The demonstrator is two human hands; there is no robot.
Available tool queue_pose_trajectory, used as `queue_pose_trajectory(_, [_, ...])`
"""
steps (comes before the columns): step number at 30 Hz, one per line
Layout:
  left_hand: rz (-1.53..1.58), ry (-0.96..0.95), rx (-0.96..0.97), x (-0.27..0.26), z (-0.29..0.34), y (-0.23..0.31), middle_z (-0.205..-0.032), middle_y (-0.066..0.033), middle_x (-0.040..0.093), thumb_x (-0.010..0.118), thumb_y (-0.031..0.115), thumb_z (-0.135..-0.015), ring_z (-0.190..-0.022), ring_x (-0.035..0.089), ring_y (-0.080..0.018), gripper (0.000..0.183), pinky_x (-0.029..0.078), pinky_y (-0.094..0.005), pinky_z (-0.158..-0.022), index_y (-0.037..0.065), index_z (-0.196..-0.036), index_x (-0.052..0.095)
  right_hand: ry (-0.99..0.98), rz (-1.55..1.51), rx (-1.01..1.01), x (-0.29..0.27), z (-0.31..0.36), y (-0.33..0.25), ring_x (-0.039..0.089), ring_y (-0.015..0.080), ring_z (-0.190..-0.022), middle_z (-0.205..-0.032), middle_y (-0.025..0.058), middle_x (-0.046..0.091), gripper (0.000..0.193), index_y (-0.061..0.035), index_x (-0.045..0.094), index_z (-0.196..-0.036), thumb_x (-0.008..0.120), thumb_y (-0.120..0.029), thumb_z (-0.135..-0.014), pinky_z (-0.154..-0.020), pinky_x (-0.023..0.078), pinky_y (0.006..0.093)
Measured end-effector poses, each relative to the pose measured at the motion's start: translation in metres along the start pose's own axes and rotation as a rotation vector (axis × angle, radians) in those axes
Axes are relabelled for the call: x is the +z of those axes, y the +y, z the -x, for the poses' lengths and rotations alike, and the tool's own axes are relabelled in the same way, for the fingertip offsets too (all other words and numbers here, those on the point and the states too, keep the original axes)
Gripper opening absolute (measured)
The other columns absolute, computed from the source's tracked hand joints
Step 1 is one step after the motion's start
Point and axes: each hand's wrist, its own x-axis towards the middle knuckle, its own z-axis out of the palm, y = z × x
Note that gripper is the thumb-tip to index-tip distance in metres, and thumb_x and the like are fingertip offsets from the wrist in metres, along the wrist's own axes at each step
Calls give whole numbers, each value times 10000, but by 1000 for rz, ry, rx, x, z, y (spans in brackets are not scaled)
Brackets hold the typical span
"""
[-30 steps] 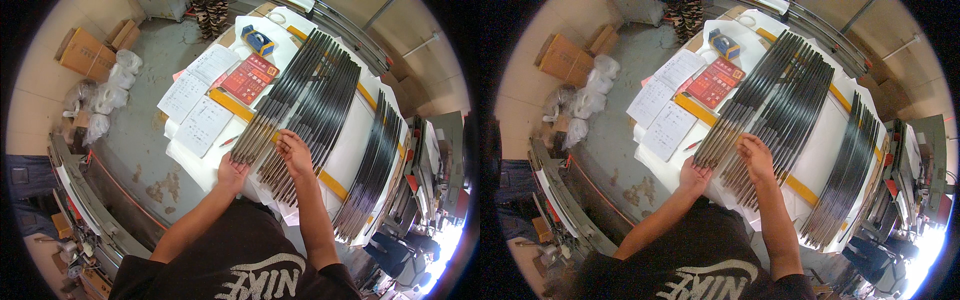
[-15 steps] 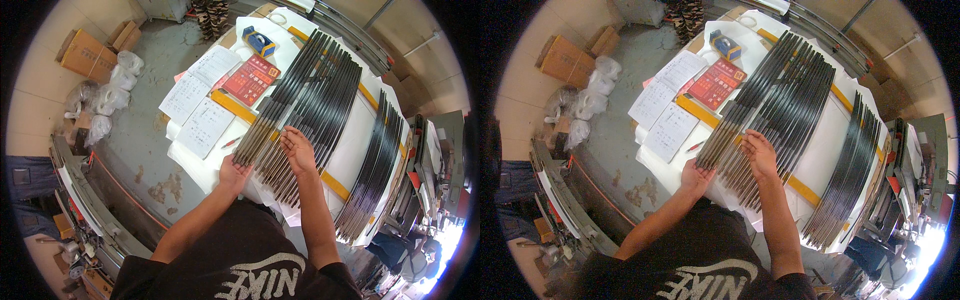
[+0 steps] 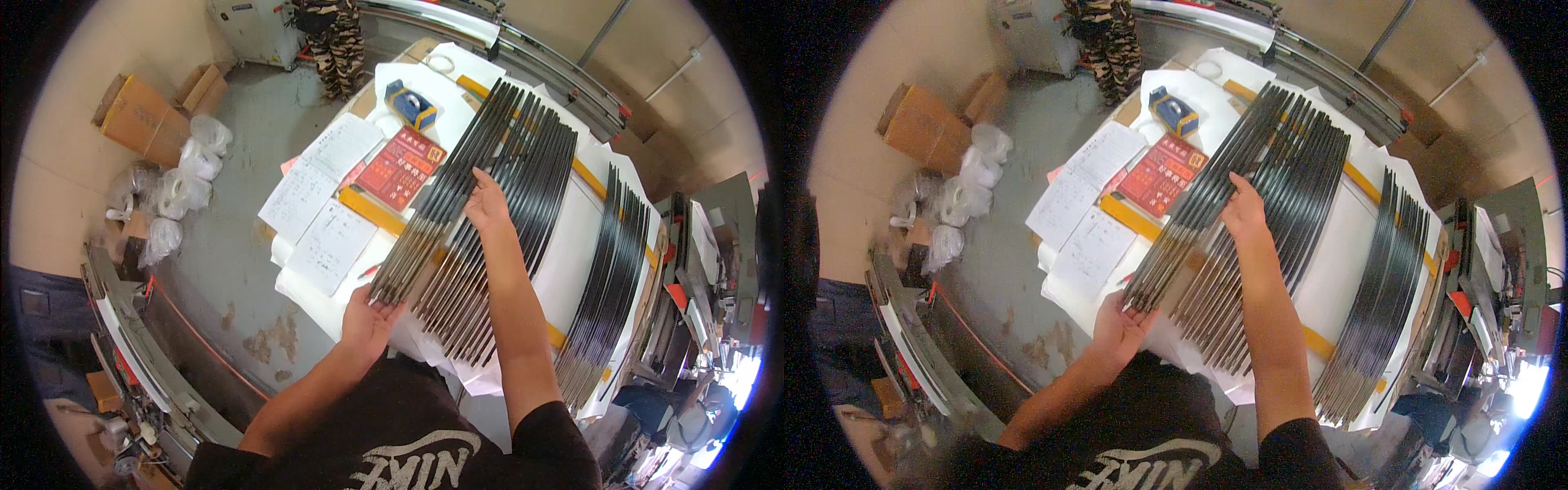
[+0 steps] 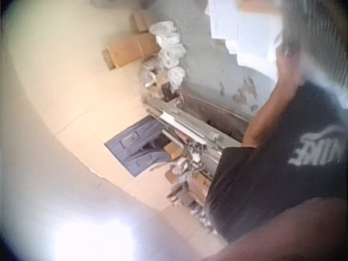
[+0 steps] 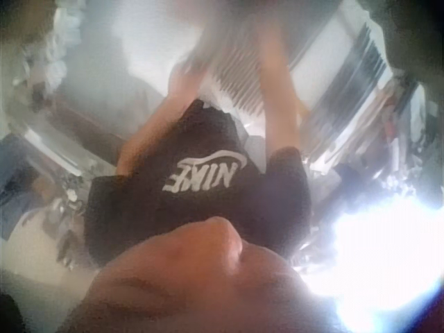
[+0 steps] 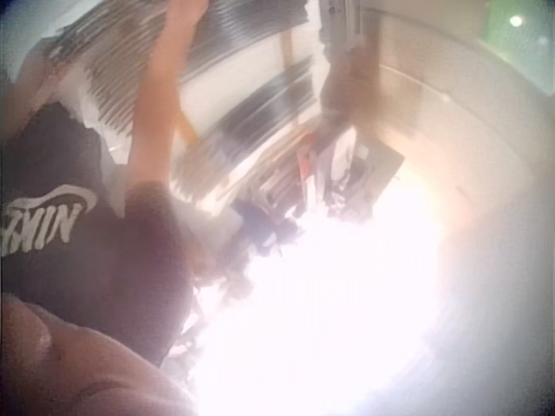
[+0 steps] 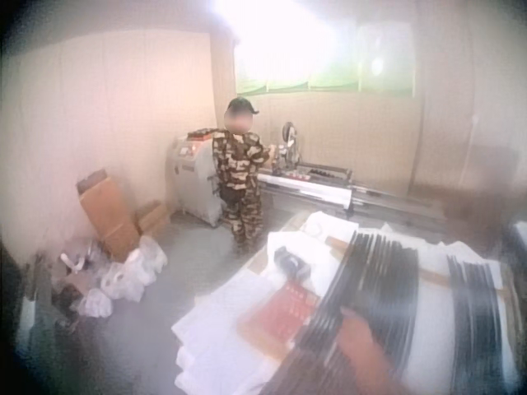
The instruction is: The person feeds long metal rods into a processing machine, secures them under rollers, and taps tape to fix materials in place. They repeatedly walk to a table to retrieve more metal rods and bring them back to the machine station.
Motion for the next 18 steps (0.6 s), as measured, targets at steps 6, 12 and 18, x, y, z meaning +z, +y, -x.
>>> queue_pose_trajectory(6, [-121, -58, -1, 10, 11, 18, -1170, -187, 699, 464, 206, -1030, -1084, 696, -312, 315, 540, -497, -1066, -23, -1191, 608, -258, -184, 145, 23, -34, -23, 681, 330, -1126, -1233, 191, 697, 350, 49, 607, -1286, 569, -215, -1060, -1018, 546, 497])
queue_pose_trajectory(12, [-575, -301, -151, 0, -33, 49, -1073, -132, 718, 580, 224, -1006, -910, 731, -261, 363, 624, -423, -854, -10, -1283, 570, -162, -186, 172, 26, -41, -10, 697, 335, -1094, -1225, 204, 682, 304, 76, 606, -1243, 553, -171, -1075, -963, 594, 488])
queue_pose_trajectory(18, [-1048, -428, -116, 14, -48, 56, -846, -80, 691, 869, 51, -793, -716, 658, -167, 342, 549, -317, -658, -3, -1047, 646, -159, -114, 147, 27, -45, -5, 709, 323, -1082, -1214, 203, 677, 264, 76, 616, -1232, 577, -118, -1057, -954, 611, 477])
